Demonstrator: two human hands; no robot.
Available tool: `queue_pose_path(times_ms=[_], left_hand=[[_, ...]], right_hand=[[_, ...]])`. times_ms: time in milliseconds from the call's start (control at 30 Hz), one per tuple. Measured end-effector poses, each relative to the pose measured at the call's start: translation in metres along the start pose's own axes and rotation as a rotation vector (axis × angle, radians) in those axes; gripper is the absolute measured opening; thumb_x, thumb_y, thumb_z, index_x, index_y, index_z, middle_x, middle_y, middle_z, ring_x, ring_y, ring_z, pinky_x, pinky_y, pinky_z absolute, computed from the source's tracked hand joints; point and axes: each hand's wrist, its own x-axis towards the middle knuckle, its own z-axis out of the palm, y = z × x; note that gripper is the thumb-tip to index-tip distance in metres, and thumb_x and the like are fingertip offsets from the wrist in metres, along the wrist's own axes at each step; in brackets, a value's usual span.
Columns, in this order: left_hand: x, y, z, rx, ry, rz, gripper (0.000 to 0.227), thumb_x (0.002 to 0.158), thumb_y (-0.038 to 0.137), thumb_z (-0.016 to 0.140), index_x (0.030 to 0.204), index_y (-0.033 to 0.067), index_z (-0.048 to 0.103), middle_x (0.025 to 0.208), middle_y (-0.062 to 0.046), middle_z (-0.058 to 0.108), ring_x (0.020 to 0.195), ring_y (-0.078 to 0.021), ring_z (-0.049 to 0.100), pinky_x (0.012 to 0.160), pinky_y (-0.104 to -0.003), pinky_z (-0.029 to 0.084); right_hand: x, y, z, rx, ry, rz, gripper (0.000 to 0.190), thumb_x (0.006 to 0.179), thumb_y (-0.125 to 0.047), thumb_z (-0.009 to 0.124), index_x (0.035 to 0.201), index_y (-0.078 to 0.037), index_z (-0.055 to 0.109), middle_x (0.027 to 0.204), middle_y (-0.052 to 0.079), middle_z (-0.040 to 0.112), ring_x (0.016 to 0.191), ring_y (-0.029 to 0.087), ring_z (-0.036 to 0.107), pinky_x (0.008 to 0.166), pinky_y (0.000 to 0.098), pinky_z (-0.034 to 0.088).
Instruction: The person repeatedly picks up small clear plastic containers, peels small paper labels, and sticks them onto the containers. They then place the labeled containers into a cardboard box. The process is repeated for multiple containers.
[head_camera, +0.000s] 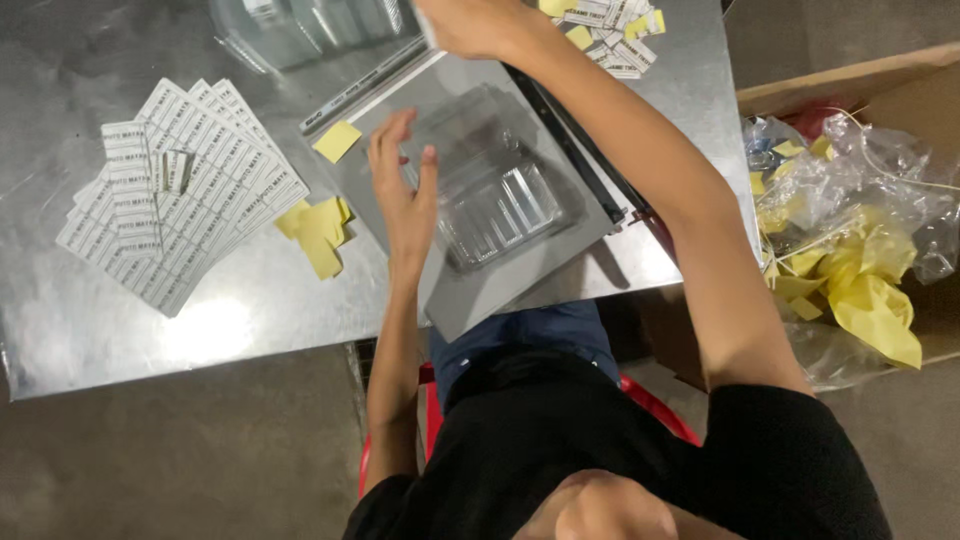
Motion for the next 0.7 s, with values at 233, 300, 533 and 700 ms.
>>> queue_pose_path(times_ms=[233, 300, 533, 700], left_hand=[[0.024, 0.037, -0.039, -0.344, 0.014, -0.023, 0.038, 0.111, 0.015, 0.058, 0.147, 0.003, 0.052, 0.141, -0.013, 0.064, 0.129, -0.0172, 0.062, 0.112, -0.031, 0.049], [0.016, 0.054, -0.039, -0.242, -0.015, -0.093, 0.024, 0.108, 0.015, 0.064, 0.126, -0.0001, 0.068, 0.112, -0.014, 0.073, 0.103, -0.0145, 0.067, 0.094, -0.029, 0.055], [-0.017, 0.113, -0.03, -0.244, -0.079, -0.004, 0.014, 0.101, 0.005, 0.069, 0.113, -0.0029, 0.074, 0.098, -0.01, 0.078, 0.088, -0.013, 0.076, 0.082, -0.025, 0.061], [-0.027, 0.13, -0.031, -0.225, -0.083, 0.017, 0.015, 0.101, 0.004, 0.07, 0.114, -0.0016, 0.074, 0.097, -0.011, 0.077, 0.088, -0.0141, 0.077, 0.08, -0.025, 0.061]], right_hand=[[-0.065, -0.104, -0.073, 0.59, 0.104, -0.148, 0.014, 0.099, -0.01, 0.076, 0.109, -0.001, 0.071, 0.096, 0.007, 0.072, 0.083, 0.016, 0.067, 0.074, 0.03, 0.053], [-0.099, -0.127, -0.095, 0.566, 0.118, -0.07, 0.015, 0.097, -0.01, 0.078, 0.108, -0.001, 0.072, 0.096, 0.007, 0.072, 0.08, 0.016, 0.066, 0.072, 0.03, 0.053], [-0.161, -0.177, -0.125, 0.119, 0.484, -0.222, 0.02, 0.096, 0.0, 0.082, 0.115, -0.003, 0.075, 0.116, 0.008, 0.069, 0.1, 0.023, 0.062, 0.078, 0.0293, 0.053], [-0.179, -0.181, -0.106, -0.121, 0.671, -0.287, 0.027, 0.095, 0.002, 0.087, 0.119, -0.004, 0.077, 0.119, 0.008, 0.068, 0.099, 0.026, 0.055, 0.08, 0.0321, 0.049]])
